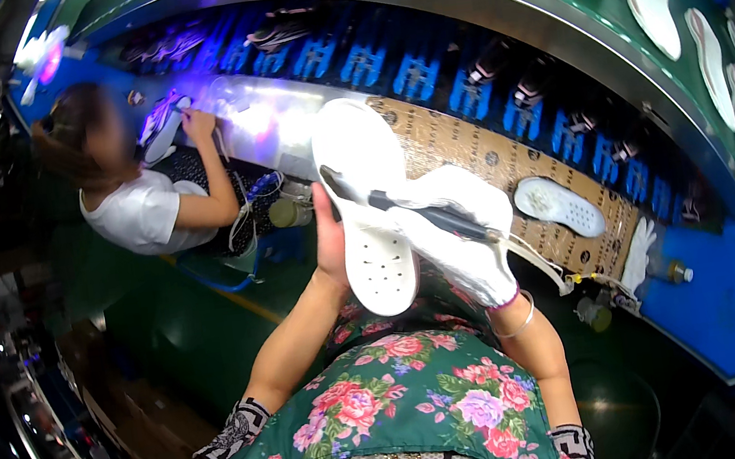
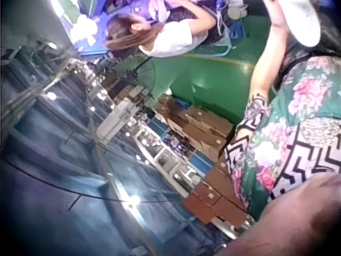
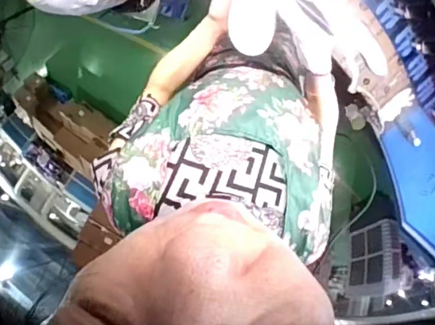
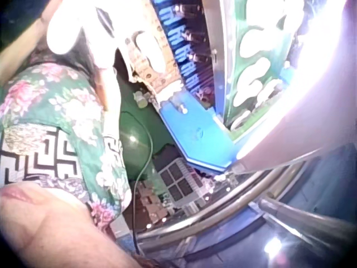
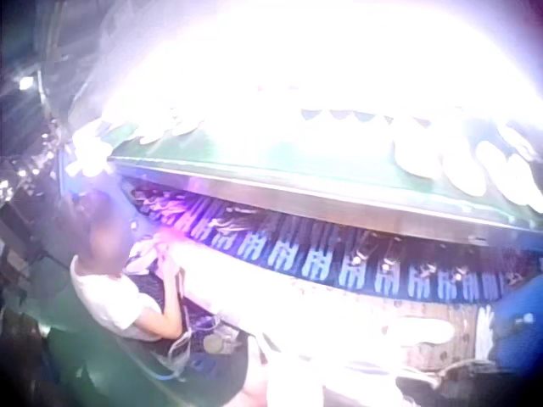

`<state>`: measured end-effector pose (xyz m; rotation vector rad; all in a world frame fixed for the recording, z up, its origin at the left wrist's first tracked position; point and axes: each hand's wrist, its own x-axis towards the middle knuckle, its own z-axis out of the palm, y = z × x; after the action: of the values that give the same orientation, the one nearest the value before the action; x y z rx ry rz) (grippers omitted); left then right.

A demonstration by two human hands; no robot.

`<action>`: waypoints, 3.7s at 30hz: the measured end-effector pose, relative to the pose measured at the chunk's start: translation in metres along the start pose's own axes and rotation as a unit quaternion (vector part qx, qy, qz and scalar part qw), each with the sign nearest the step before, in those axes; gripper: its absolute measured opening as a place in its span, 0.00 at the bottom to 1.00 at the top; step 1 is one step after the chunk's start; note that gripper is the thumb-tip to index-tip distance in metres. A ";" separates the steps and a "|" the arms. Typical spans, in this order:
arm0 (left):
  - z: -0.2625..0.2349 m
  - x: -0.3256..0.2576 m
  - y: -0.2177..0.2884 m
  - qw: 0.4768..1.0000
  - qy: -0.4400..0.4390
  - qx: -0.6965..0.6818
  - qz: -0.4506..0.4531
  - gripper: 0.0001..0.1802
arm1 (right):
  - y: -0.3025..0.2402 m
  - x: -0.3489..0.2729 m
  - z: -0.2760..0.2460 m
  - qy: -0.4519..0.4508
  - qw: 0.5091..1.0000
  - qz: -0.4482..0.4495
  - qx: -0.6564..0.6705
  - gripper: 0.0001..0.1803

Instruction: The person holds a white shoe sole and applies a liquid to the interior and bottom edges using a brush, then places the sole on a moving conveyor belt above the workstation.

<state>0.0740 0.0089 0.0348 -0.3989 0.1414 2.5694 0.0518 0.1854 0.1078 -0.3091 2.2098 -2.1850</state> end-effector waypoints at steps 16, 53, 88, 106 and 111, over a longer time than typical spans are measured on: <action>-0.005 0.018 -0.029 0.945 -0.016 0.326 0.036 0.55 | 0.004 0.008 -0.010 -0.034 0.913 -0.262 -0.312 0.15; -0.015 0.027 0.021 0.947 -0.088 0.292 0.099 0.62 | 0.011 0.002 -0.006 -0.115 0.961 -0.214 -0.131 0.15; -0.002 0.039 0.055 0.987 -0.063 0.134 0.064 0.63 | 0.023 -0.005 0.008 -0.095 0.949 -0.255 -0.157 0.15; 0.000 0.050 0.074 0.963 -0.100 0.249 -0.010 0.63 | 0.016 -0.015 -0.002 -0.214 0.967 -0.135 -0.014 0.11; 0.009 0.056 0.067 0.947 -0.091 0.304 -0.053 0.57 | 0.033 -0.028 0.002 -0.173 0.930 -0.243 -0.215 0.12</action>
<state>-0.0086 -0.0196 0.0273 0.0636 0.7945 2.2875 0.0751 0.1877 0.0716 -1.2641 2.5582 -1.5788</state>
